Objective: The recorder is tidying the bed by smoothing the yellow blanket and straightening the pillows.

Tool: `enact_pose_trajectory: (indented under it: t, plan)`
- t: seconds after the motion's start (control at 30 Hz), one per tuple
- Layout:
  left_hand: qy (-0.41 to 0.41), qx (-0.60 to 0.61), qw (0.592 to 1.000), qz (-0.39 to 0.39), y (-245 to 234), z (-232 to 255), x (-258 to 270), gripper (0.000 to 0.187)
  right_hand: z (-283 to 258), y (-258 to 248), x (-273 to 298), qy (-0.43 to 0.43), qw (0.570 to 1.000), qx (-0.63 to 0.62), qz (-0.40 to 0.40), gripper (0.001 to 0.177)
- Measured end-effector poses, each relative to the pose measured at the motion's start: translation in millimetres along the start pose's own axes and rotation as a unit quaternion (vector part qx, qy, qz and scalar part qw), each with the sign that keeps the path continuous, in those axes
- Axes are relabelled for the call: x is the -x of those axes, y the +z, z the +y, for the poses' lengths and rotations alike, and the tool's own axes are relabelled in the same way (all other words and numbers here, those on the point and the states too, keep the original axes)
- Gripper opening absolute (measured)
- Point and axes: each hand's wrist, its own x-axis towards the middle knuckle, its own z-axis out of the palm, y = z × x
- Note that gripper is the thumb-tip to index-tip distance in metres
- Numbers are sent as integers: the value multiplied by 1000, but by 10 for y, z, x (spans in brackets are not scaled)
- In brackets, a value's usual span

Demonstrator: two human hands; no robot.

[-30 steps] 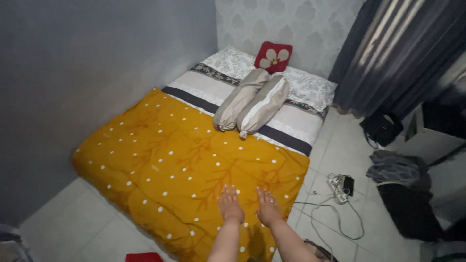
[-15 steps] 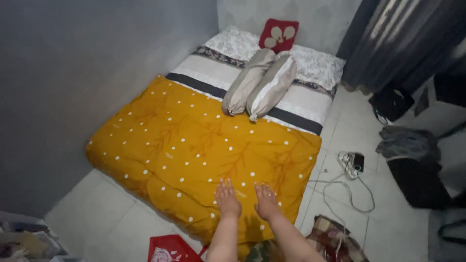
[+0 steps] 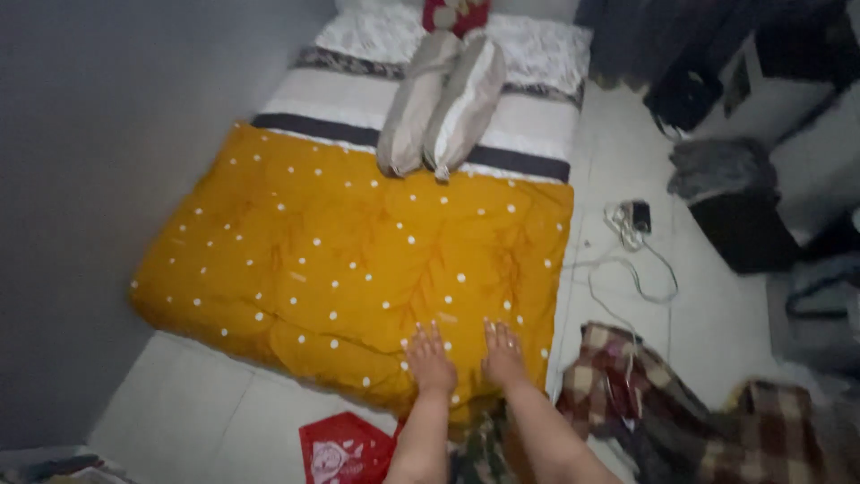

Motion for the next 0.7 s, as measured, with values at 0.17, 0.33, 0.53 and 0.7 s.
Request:
enact_pose_trajectory:
  t: [0.17,0.33,0.53,0.7]
  plan:
    - [30,-22,999,21,216,-155,92,91,-154,-33,188,35,998,-2,-54,99]
    - [32,-26,999,15,47,-171,121,91,-185,57,249,54,996,-7,-65,98]
    - [18,-11,1000,3,106,-144,193,96,-187,56,278,43,998,-18,-46,99]
    - [36,-1,999,17,180,-99,210,95,-159,79,347,30,999,-11,-18,97]
